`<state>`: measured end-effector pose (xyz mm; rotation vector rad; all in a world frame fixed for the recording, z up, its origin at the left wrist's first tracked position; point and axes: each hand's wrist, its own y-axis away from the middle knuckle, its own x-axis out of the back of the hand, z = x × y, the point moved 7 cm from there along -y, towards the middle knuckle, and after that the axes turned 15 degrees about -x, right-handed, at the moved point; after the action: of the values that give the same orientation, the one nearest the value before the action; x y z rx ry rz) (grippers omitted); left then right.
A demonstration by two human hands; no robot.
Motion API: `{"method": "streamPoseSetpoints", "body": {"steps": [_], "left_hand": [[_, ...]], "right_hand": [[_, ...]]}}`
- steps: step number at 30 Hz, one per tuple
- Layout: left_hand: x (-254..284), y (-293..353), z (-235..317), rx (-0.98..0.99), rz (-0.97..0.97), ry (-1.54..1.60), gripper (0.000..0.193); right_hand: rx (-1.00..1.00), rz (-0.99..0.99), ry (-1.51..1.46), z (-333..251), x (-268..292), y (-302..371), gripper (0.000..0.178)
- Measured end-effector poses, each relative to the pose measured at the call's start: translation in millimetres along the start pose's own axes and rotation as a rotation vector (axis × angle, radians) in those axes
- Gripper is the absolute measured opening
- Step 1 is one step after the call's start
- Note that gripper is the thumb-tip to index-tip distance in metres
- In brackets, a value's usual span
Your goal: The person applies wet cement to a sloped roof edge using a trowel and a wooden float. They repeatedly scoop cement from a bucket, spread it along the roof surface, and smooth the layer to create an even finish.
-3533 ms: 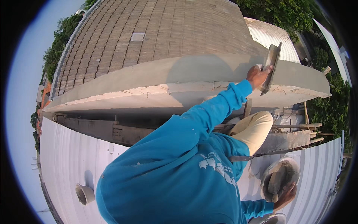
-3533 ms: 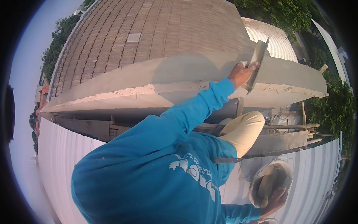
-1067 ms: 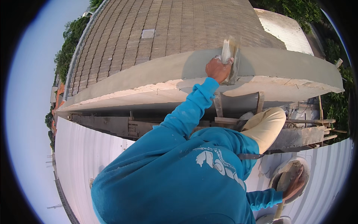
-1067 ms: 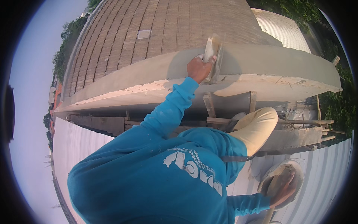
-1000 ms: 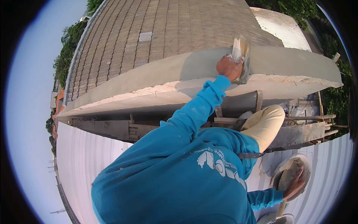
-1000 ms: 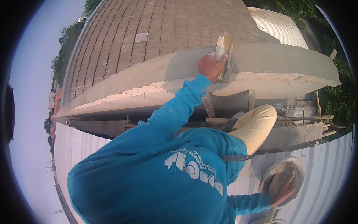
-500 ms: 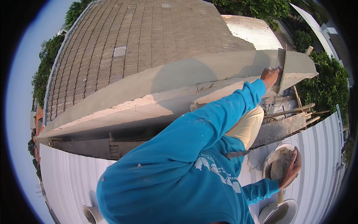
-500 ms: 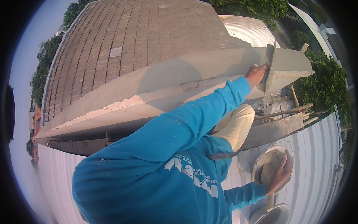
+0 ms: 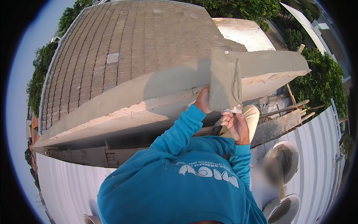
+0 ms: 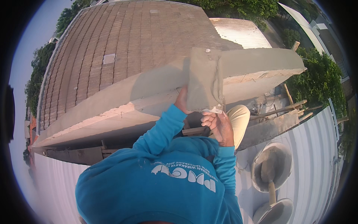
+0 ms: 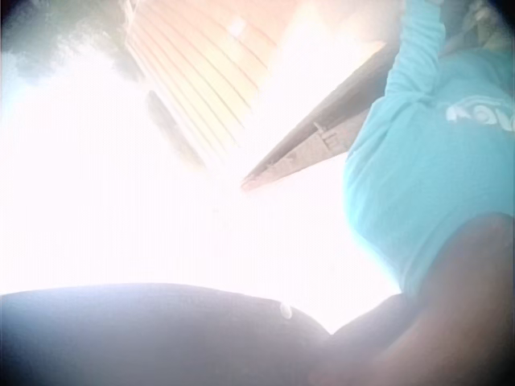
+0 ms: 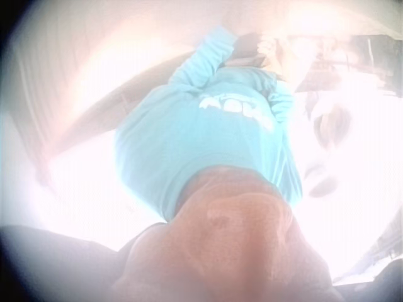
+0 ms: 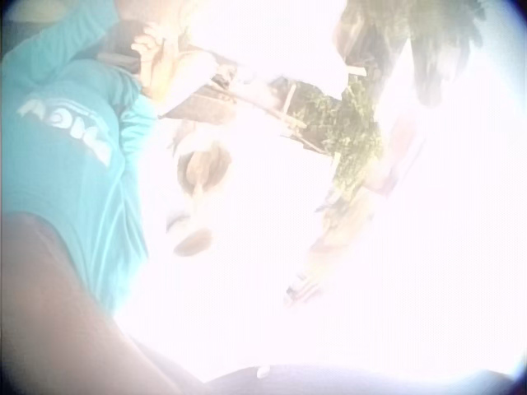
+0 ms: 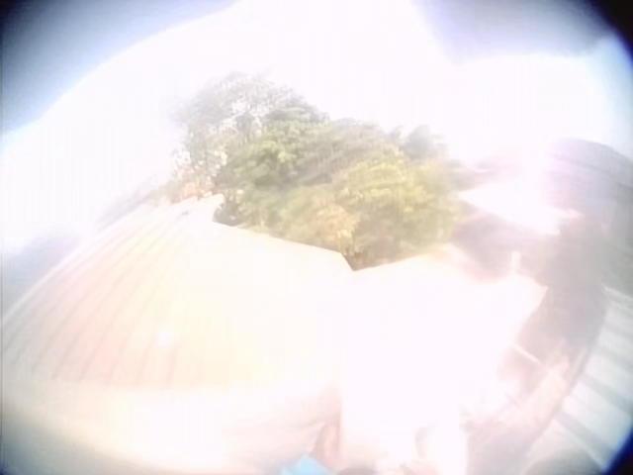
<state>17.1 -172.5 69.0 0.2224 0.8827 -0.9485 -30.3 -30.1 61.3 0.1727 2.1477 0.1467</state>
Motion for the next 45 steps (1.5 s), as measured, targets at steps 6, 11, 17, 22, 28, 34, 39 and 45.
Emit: {"method": "streamPoseSetpoints", "body": {"steps": [6,11,17,22,28,34,39,45], "left_hand": [[-1,26,-11,0.296,0.264,0.186,0.036],[-32,30,-21,0.375,0.074,0.161,0.047],[-4,40,-6,0.407,0.139,-0.288,0.064],[123,102,39,0.179,0.766,-0.220,0.058],[212,129,90,-0.165,1.080,-0.041,0.063],[209,122,102,-0.172,1.075,-0.017,0.033],[188,114,110,-0.158,1.092,-0.058,0.032],[195,125,115,-0.128,1.068,-0.004,0.035]], "right_hand": [[-0.057,-0.066,-0.200,20,-33,-9,0.046],[0.244,0.421,0.707,12,15,12,0.057],[0.141,0.264,-0.329,-9,65,12,0.051],[0.360,0.271,-0.166,-118,95,30,0.049],[0.534,0.845,0.365,-227,156,38,0.046],[0.353,1.228,1.416,-265,103,-40,0.073],[0.410,1.152,1.916,-202,50,-113,0.052],[0.474,1.205,2.081,-227,95,-130,0.053]]}}
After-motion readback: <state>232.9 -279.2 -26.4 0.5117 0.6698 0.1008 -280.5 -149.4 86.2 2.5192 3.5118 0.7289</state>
